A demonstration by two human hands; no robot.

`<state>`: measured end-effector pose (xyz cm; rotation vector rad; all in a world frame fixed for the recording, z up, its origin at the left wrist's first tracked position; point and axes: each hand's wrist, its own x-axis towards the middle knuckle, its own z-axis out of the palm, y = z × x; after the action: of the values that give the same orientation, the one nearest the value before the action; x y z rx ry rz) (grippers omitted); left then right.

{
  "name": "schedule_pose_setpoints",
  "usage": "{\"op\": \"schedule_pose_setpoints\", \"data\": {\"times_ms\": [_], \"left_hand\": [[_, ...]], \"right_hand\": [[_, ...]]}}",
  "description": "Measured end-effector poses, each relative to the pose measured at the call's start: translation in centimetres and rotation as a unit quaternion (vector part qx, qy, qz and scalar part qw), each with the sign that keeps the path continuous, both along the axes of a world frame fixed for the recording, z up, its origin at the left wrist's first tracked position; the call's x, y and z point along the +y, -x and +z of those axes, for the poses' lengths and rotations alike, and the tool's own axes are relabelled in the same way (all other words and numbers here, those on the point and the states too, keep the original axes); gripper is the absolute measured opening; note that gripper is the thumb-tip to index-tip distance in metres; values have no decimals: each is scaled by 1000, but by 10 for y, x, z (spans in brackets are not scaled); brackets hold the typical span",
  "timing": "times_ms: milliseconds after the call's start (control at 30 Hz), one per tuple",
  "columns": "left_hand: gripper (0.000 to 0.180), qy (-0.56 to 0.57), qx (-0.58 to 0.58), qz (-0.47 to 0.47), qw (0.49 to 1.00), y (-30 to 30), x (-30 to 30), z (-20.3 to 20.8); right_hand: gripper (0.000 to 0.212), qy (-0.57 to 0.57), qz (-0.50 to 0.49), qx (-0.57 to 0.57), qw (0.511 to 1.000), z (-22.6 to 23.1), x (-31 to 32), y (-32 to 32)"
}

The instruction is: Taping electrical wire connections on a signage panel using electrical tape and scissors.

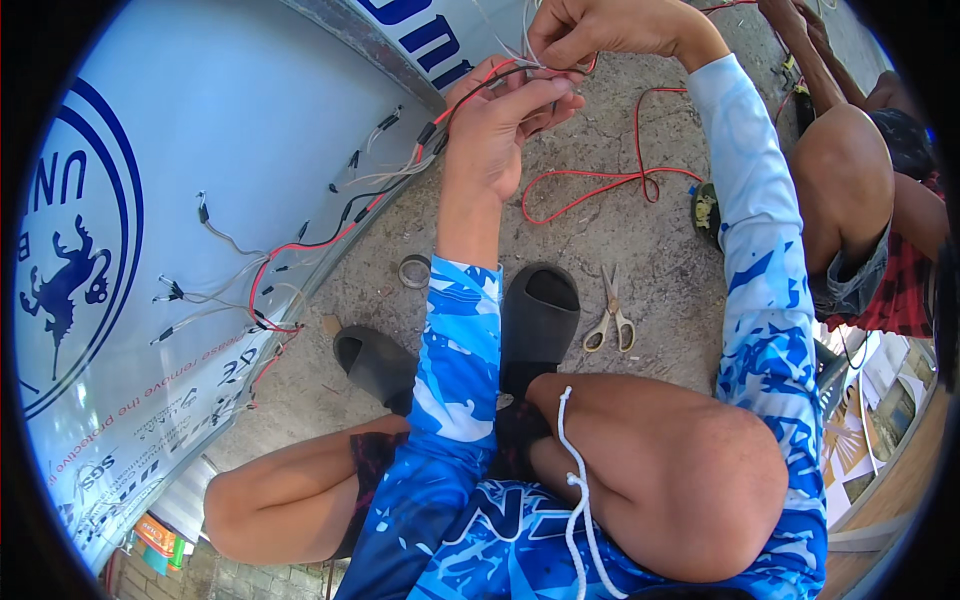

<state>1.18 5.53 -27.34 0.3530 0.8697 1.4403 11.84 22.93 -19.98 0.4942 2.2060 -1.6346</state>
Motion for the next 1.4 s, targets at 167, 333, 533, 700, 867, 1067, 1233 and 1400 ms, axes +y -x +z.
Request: {"op": "schedule_pose_setpoints", "data": {"times_ms": [167,333,533,700,867,1067,1233,1400], "left_hand": [[30,7,-10,-3,1000,0,0,1],[23,-19,-14,12,1000,-2,-2,0],[16,4,-39,20,999,-2,-3,-2],[11,13,-117,21,993,-4,-3,-4],[11,32,-100,20,994,-8,-2,3],[12,41,-27,28,998,-6,0,8],[15,18,21,30,999,-4,1,4],[18,-11,52,29,998,-3,-1,3]], "right_hand": [[20,5,4,-14,1000,2,1,-3],[19,28,-17,-6,999,-1,0,-5],[14,82,-65,-1,995,-3,-3,-7],[13,69,-64,-3,996,-5,-3,-2],[13,32,-55,5,998,-9,2,-5],[16,4,-43,21,999,-4,-3,-3],[17,13,-44,15,999,-7,-4,-2],[17,20,-43,28,998,-4,-4,-3]]}}
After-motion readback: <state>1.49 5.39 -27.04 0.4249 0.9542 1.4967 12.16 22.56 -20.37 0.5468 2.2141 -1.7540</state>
